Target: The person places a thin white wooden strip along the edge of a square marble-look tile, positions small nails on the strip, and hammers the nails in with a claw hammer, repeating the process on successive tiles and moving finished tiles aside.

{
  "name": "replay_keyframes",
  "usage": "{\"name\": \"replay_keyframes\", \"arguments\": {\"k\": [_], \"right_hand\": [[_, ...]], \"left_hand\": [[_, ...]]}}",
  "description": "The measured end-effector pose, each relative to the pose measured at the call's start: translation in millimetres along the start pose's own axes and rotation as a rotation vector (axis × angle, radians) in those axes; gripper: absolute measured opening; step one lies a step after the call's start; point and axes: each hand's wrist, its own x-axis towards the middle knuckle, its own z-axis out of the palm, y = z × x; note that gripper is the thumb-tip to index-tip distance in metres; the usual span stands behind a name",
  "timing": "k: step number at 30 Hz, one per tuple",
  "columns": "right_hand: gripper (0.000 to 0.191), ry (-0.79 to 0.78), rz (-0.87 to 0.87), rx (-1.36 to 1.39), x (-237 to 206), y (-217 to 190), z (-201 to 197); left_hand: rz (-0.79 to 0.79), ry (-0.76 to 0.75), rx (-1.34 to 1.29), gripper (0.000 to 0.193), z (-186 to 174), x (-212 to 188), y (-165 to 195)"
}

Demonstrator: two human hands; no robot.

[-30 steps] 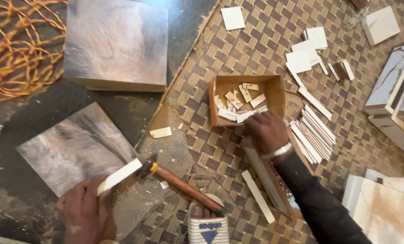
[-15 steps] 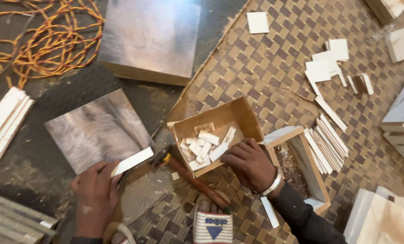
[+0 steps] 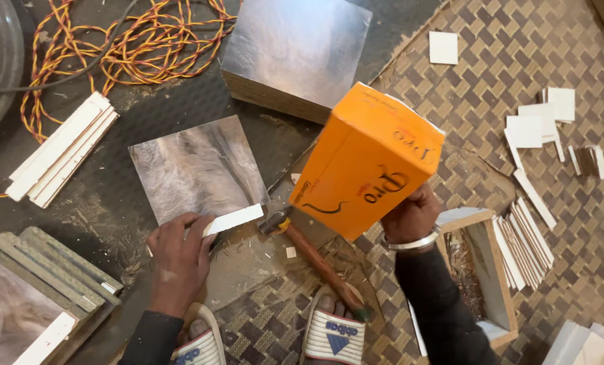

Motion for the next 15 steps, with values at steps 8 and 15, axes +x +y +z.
{"name": "replay_keyframes", "arguments": {"k": [8,15], "right_hand": [[0.057,0.029,0.126,0.543,9.1,21.5,8.2],[0.052,-0.005,-0.038,0.496,27.2,-44.1,-48.2]], "left_hand": [[0.011,-0.006,0.008,0.042,0.3,-3.4,-6.9],[0.012,-0.013,-0.007,0.042,1.7,-3.3,-10.1]]}}
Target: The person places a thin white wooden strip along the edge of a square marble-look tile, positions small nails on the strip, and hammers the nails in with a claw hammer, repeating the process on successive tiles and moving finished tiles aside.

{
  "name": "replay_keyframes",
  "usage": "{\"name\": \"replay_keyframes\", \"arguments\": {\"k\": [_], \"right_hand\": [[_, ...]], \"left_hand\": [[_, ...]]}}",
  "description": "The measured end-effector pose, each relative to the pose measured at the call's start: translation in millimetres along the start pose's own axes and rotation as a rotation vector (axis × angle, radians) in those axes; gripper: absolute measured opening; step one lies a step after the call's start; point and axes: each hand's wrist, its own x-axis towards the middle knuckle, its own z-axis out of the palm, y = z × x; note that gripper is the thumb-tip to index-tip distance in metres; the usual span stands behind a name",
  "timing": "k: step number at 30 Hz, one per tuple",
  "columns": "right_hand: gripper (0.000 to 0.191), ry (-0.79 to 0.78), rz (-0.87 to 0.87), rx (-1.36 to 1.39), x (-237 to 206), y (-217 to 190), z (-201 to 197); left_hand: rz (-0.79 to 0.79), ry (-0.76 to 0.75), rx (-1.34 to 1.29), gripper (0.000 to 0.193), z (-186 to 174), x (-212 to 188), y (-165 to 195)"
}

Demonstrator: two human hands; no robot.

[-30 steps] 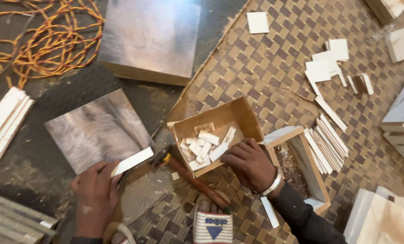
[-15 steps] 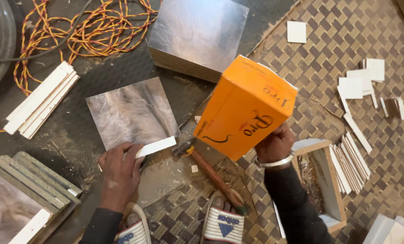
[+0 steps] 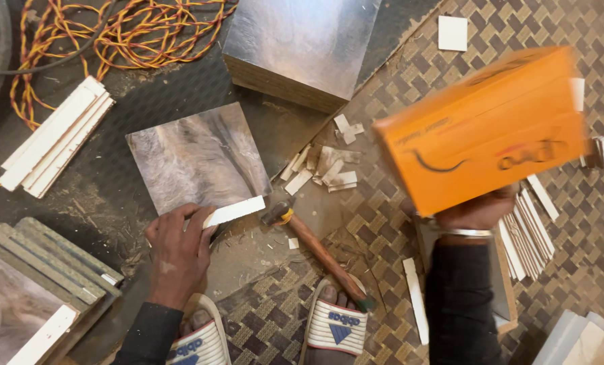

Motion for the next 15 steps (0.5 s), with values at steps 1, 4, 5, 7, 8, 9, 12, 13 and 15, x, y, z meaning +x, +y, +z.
{"name": "replay_keyframes", "arguments": {"k": [1,4,5,7,8,9,12,13,15], "right_hand": [[0.050,-0.062,-0.027,-0.024,3.7,-13.9,-2.8],[0.037,-0.116,-0.397,-0.582,18.2,-36.0,-11.0],[0.032,-0.079,-0.499,-0.992,22.7,-38.6,-13.2],[0.021,0.022,-0.677,-1.822,32.4,-37.1,-15.4],[0.021,-0.153,-0.749,-1.935,36.6,-33.8,-15.6],[0.021,-0.329,-0.806,-2.044,38.6,-29.2,-15.5],[0.023,-0.387,-0.679,-2.081,28.4,-21.3,-13.6],[0.026,-0.363,-0.689,-2.073,16.6,-21.2,-13.4],[0.024,-0.297,-0.727,-2.025,-19.1,-25.8,-14.5]], "left_hand": [[-0.007,-0.002,-0.002,0.041,0.5,-0.7,-0.3],[-0.011,-0.001,-0.008,0.041,3.0,-2.3,-1.2],[-0.009,-0.002,-0.011,0.041,3.6,-2.9,-1.1],[-0.010,-0.009,0.003,0.042,4.1,-2.9,-0.5],[-0.008,-0.015,0.002,0.043,4.8,-2.3,0.8],[-0.006,-0.025,-0.002,0.043,5.0,-2.5,2.9],[0.002,-0.032,0.011,0.044,2.2,-0.7,6.7],[0.007,-0.037,0.021,0.044,1.1,-0.2,7.2],[0.012,-0.055,0.031,0.043,0.0,-0.5,7.2]]}}
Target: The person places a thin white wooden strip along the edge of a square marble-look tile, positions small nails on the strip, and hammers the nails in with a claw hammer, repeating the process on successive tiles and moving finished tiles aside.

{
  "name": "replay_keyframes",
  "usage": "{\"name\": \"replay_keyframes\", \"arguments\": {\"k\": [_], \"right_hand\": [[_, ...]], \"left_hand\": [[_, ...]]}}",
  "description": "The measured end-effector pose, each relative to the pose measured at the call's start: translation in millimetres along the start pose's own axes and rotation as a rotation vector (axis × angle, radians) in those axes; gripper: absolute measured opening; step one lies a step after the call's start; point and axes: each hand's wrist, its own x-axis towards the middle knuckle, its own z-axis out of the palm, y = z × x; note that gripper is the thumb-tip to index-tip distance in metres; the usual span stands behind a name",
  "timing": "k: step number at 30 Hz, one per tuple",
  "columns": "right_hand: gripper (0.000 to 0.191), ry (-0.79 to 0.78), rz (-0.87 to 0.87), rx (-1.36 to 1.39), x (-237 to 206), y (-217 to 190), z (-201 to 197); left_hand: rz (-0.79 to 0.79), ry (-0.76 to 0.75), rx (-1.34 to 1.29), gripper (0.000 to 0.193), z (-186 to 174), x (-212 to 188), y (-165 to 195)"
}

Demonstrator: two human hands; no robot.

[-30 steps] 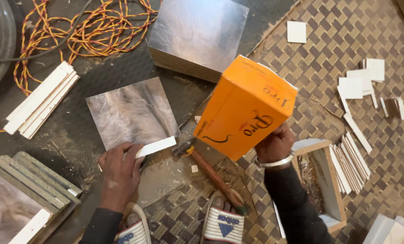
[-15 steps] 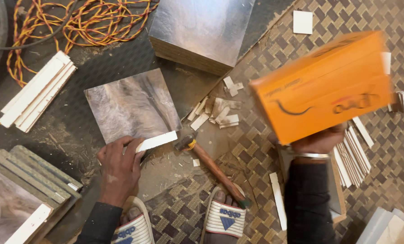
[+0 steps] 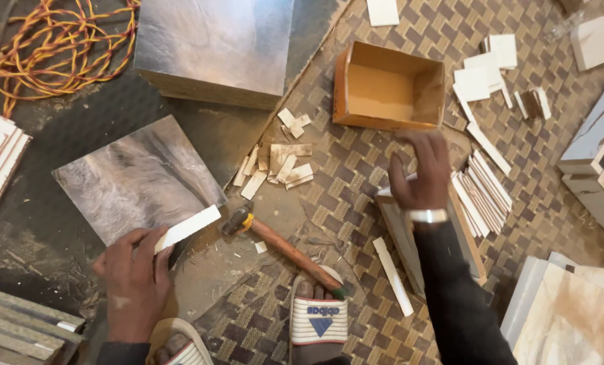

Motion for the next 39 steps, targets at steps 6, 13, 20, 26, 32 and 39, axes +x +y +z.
{"name": "replay_keyframes", "arguments": {"k": [6,13,20,26,32,39], "right_hand": [[0.036,-0.441,0.510,0.054,-129.4,-59.7,-33.6],[0.051,-0.200,0.707,-0.087,-200.5,-76.0,-17.8],[0.046,-0.131,0.629,0.140,-169.1,-68.4,-12.1],[0.044,-0.140,0.488,0.038,-127.5,-76.4,6.4],[0.053,-0.113,0.382,0.139,-94.8,-93.8,12.3],[0.057,-0.138,0.245,0.223,-29.9,-138.2,22.6]], "left_hand": [[-0.011,0.034,-0.010,0.042,12.0,-7.2,-1.3],[0.035,0.016,0.035,0.041,18.4,-0.3,-7.2],[0.088,-0.080,0.041,0.034,8.7,-3.7,-14.0],[0.009,-0.052,0.131,0.040,-4.6,-6.0,-10.8],[0.065,0.079,0.035,0.039,-17.9,4.0,1.6],[0.041,0.032,0.022,0.037,-26.4,22.4,12.6]]}}
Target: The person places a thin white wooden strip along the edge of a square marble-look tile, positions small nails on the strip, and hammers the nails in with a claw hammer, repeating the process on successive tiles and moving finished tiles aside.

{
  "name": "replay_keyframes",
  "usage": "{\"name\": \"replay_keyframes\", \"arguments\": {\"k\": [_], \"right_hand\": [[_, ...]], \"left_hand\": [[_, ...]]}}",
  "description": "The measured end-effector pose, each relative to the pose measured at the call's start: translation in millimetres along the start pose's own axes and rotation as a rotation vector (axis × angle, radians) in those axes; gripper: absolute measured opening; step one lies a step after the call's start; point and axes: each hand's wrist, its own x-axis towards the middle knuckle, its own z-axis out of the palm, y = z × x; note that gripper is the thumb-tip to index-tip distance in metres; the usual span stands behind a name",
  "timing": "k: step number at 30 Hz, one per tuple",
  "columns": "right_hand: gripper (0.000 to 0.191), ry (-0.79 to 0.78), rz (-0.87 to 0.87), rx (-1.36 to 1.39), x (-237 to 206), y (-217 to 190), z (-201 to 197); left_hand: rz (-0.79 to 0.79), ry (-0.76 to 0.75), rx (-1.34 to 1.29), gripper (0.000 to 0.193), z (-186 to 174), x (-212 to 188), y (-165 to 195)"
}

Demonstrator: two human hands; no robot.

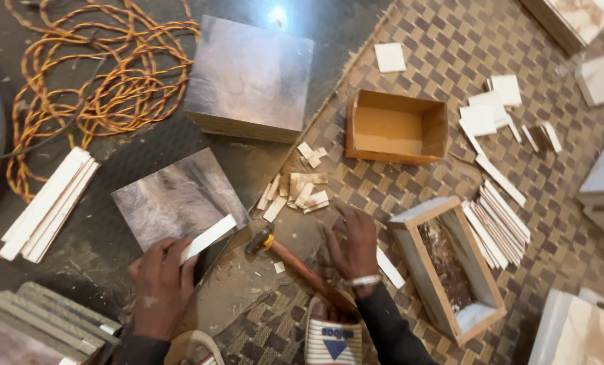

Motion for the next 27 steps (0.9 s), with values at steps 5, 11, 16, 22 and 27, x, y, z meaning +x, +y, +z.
{"name": "replay_keyframes", "arguments": {"k": [5,11,16,22,27], "right_hand": [[0.040,-0.093,-0.124,-0.036,44.4,-13.9,32.4],[0.031,-0.222,-0.121,-0.051,51.0,-15.5,32.7],[0.033,-0.220,-0.142,0.054,32.8,-37.8,30.1],[0.034,-0.403,-0.283,0.153,41.7,-82.0,77.0],[0.035,-0.412,-0.296,0.158,52.0,-96.2,89.3]], "left_hand": [[0.026,0.022,-0.005,0.037,-2.4,11.5,-7.0],[-0.009,0.031,-0.040,0.036,-8.9,13.8,-24.2],[0.025,0.018,-0.089,0.043,-8.3,14.7,-30.6],[0.027,0.008,-0.133,0.033,1.5,20.9,-34.3],[0.016,0.034,-0.190,0.029,2.2,15.2,-41.2]]}}
